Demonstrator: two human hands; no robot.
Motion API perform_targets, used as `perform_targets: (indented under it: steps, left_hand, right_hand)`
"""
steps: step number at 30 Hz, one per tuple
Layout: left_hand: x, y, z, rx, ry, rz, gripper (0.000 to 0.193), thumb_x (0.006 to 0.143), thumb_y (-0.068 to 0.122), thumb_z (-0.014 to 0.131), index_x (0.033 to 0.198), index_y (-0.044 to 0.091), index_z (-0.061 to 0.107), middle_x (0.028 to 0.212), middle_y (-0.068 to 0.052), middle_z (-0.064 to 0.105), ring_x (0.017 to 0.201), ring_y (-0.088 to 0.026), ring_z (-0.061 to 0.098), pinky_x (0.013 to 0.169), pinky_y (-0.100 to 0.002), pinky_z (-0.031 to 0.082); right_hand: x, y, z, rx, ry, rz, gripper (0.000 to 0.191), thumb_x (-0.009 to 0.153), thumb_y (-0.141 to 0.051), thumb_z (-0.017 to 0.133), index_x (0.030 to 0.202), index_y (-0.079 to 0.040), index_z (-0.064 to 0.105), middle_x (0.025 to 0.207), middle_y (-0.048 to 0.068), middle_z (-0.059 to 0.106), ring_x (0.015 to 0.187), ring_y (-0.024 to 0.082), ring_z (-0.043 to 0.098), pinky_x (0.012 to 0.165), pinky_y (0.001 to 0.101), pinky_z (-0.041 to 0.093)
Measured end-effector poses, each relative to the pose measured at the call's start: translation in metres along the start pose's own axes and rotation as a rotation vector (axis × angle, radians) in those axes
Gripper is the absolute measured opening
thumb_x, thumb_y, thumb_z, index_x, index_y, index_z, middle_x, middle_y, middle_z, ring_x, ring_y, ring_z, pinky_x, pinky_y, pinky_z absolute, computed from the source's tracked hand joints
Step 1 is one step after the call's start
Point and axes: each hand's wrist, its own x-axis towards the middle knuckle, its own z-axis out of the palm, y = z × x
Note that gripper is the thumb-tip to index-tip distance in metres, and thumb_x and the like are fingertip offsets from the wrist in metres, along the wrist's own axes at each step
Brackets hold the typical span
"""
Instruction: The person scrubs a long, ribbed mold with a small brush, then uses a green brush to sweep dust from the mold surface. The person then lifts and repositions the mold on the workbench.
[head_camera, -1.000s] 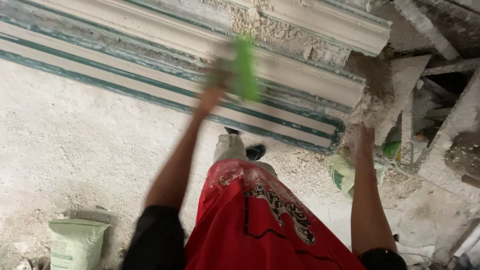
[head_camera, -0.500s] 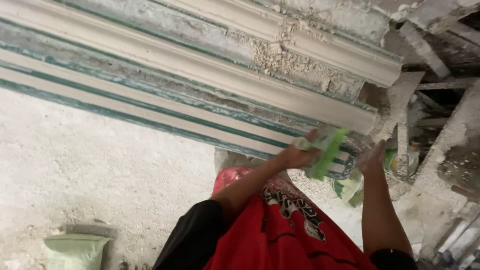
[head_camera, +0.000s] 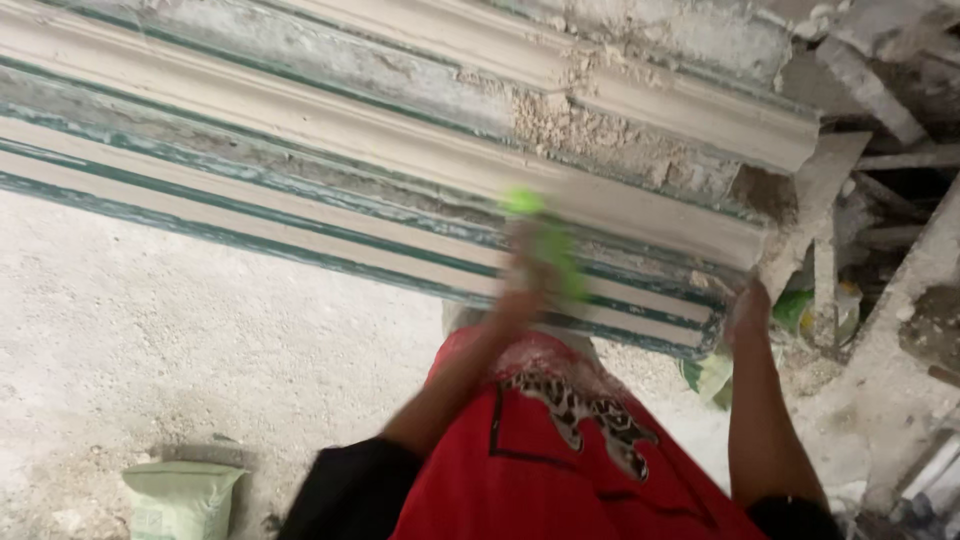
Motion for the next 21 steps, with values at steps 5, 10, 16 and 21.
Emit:
perform_targets:
  steps: [5,10,16,21]
  left_hand:
    - [0.022,-0.024,0.084,0.076,-0.361,0.187,0.077,0.092,0.0,0.061,0.163,0.01,0.033,0.161,-0.021,0.043,0.142,-0.036,0.05,0.111,-0.051,0.055]
    - [0.069,0.07,-0.116,-0.101,0.081,0.228,0.07,0.112,0.03,0.055,0.167,0.018,0.013,0.166,-0.015,0.035,0.145,-0.029,0.053,0.106,-0.045,0.064]
    - [0.077,0.06,-0.036,0.078,0.246,0.245,0.058,0.112,0.028,0.055,0.16,0.009,0.028,0.15,-0.028,0.052,0.131,-0.038,0.064,0.101,-0.048,0.06]
    - [0.063,-0.038,0.251,0.051,-0.109,0.265,0.072,0.098,0.02,0.067,0.16,0.006,0.033,0.152,-0.027,0.049,0.137,-0.04,0.054,0.11,-0.05,0.049]
  right_hand:
    - [0.004,-0.015,0.001,0.087,0.033,0.106,0.037,0.107,-0.033,0.055,0.136,-0.01,0.053,0.121,0.008,0.055,0.106,0.025,0.053,0.092,0.0415,0.048]
    - [0.004,-0.015,-0.009,0.069,-0.104,0.033,0.033,0.107,-0.034,0.053,0.134,-0.015,0.056,0.123,0.005,0.059,0.103,0.024,0.06,0.094,0.0431,0.047]
    - [0.013,-0.006,-0.017,0.101,-0.152,0.158,0.035,0.106,-0.04,0.041,0.123,-0.013,0.056,0.126,0.005,0.066,0.108,0.027,0.069,0.098,0.0492,0.036]
    - [0.018,-0.017,-0.023,0.239,-0.213,0.249,0.04,0.106,-0.043,0.043,0.127,-0.011,0.054,0.125,0.01,0.063,0.112,0.03,0.066,0.099,0.0523,0.043]
